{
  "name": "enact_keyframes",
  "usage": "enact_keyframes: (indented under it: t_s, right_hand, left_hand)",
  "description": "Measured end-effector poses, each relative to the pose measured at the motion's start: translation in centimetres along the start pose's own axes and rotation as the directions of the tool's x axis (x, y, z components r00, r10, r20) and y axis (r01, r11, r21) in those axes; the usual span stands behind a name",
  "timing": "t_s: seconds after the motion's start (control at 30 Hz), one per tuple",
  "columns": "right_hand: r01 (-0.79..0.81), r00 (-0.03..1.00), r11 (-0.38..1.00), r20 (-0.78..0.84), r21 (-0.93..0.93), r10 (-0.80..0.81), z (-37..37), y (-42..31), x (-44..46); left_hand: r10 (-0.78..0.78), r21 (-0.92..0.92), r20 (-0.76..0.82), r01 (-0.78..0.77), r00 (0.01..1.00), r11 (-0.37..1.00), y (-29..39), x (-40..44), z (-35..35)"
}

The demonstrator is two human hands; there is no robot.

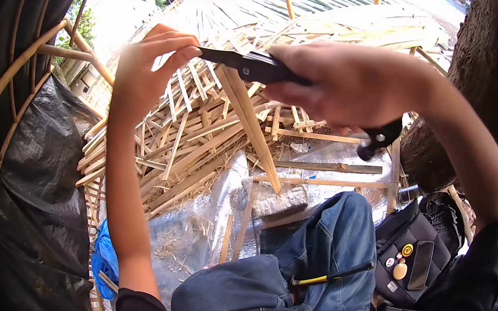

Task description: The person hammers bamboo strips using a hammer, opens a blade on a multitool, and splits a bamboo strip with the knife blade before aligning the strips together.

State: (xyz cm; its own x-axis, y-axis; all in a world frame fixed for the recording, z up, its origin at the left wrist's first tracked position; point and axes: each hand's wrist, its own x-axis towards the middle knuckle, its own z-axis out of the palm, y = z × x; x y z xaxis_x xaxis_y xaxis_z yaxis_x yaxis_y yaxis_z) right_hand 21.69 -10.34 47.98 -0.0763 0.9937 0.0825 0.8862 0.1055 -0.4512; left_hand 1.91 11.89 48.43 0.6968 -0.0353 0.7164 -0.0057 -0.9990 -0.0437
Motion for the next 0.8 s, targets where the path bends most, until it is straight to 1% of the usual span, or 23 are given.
enact_keyframes:
  t_s: [0.03,0.07,0.13,0.17,0.2,0.23,0.27,0.3,0.33,0.37,0.4,0.43,0.47,0.5,0.53,0.57,0.6,0.63,0.67,0.7,0.73,0.77,0.8]
  right_hand:
    - [-0.067,0.997,0.991,0.045,0.117,0.062,-0.5,-0.1,0.1]
    - [-0.137,0.988,0.964,0.101,0.228,0.116,-0.7,-0.3,0.1]
    - [-0.143,0.987,0.959,0.102,0.244,0.122,0.1,0.6,0.7]
    - [0.140,0.976,0.985,-0.152,-0.097,-0.153,1.5,2.6,1.4]
    - [0.316,0.830,0.822,-0.282,-0.474,-0.482,2.0,3.5,1.9]
    - [0.223,0.855,0.864,-0.334,-0.451,-0.396,2.6,2.1,1.2]
    - [0.189,0.871,0.891,-0.348,-0.412,-0.346,2.7,1.2,1.0]
    - [0.105,0.897,0.904,-0.354,-0.414,-0.266,3.2,0.5,1.2]
    - [0.015,0.914,0.910,-0.363,-0.414,-0.180,3.6,0.3,1.5]
    - [0.011,0.916,0.909,-0.361,-0.417,-0.177,3.7,0.5,1.5]
    - [0.059,0.906,0.915,-0.364,-0.400,-0.218,3.7,0.9,1.6]
    - [0.108,0.892,0.918,-0.370,-0.382,-0.259,3.6,1.0,1.7]
    - [0.106,0.893,0.919,-0.371,-0.380,-0.256,2.9,0.2,1.4]
    - [0.019,0.973,0.990,-0.224,-0.139,-0.050,1.7,-0.9,0.8]
    - [-0.120,0.992,0.989,-0.021,0.089,0.122,0.9,-1.7,0.4]
    - [-0.116,0.993,0.986,-0.015,0.118,0.119,0.8,-1.9,0.3]
    - [-0.115,0.993,0.987,-0.013,0.115,0.117,1.2,-1.4,0.4]
    - [0.027,0.985,0.998,-0.169,-0.051,-0.035,2.1,-0.2,0.6]
    - [0.093,0.966,0.986,-0.228,-0.139,-0.123,2.8,0.4,0.9]
    - [0.144,0.935,0.961,-0.285,-0.234,-0.210,3.5,1.0,1.3]
    - [0.188,0.886,0.917,-0.341,-0.351,-0.312,3.7,1.3,1.6]
    - [0.218,0.826,0.859,-0.381,-0.464,-0.415,3.8,1.4,1.7]
    - [0.214,0.825,0.857,-0.383,-0.468,-0.415,3.8,1.5,1.7]
  left_hand:
    - [-0.178,-0.202,0.153,0.207,0.972,0.957,-0.6,-0.1,-0.3]
    - [-0.204,-0.197,0.195,0.242,0.959,0.950,-1.2,0.1,-0.5]
    - [-0.189,-0.248,0.206,0.238,0.960,0.939,-1.7,0.3,-0.7]
    - [-0.194,-0.274,0.161,0.233,0.968,0.933,-2.0,0.1,-0.3]
    - [-0.206,-0.269,0.151,0.240,0.967,0.933,-1.8,-0.5,0.1]
    - [-0.183,-0.309,0.064,0.194,0.981,0.931,-1.4,-0.8,0.6]
    - [-0.159,-0.346,-0.026,0.140,0.987,0.928,-1.3,-1.1,1.0]
    - [-0.119,-0.273,-0.092,0.089,0.989,0.958,-1.4,-1.4,1.3]
    - [-0.120,-0.274,-0.099,0.089,0.988,0.958,-1.3,-1.4,1.2]
    - [-0.069,-0.177,-0.123,0.046,0.990,0.983,-1.2,-1.4,1.2]
    - [-0.014,-0.078,-0.140,0.004,0.990,0.997,-1.2,-1.3,1.3]
    - [-0.030,-0.135,-0.109,0.015,0.994,0.991,-1.9,-1.3,1.1]
    - [-0.029,-0.137,-0.107,0.014,0.994,0.990,-2.3,-1.2,1.0]
    - [-0.154,-0.298,-0.003,0.146,0.988,0.943,-2.7,-1.2,0.7]
    - [-0.257,-0.436,0.118,0.283,0.959,0.854,-2.9,-1.3,0.5]
    - [-0.284,-0.465,0.183,0.337,0.941,0.819,-3.0,-1.3,0.0]
    - [-0.285,-0.465,0.180,0.337,0.941,0.819,-3.3,-1.2,0.0]
    - [-0.266,-0.461,0.184,0.322,0.946,0.827,-3.7,-1.0,0.1]
    - [-0.253,-0.457,0.189,0.313,0.949,0.833,-4.0,-1.2,0.2]
    - [-0.260,-0.516,0.170,0.311,0.950,0.798,-4.3,-1.6,0.7]
    - [-0.262,-0.572,0.149,0.299,0.953,0.763,-4.3,-1.7,1.2]
    - [-0.273,-0.587,0.136,0.299,0.953,0.752,-4.2,-1.8,1.3]
    - [-0.267,-0.589,0.132,0.292,0.955,0.754,-4.3,-1.7,1.6]
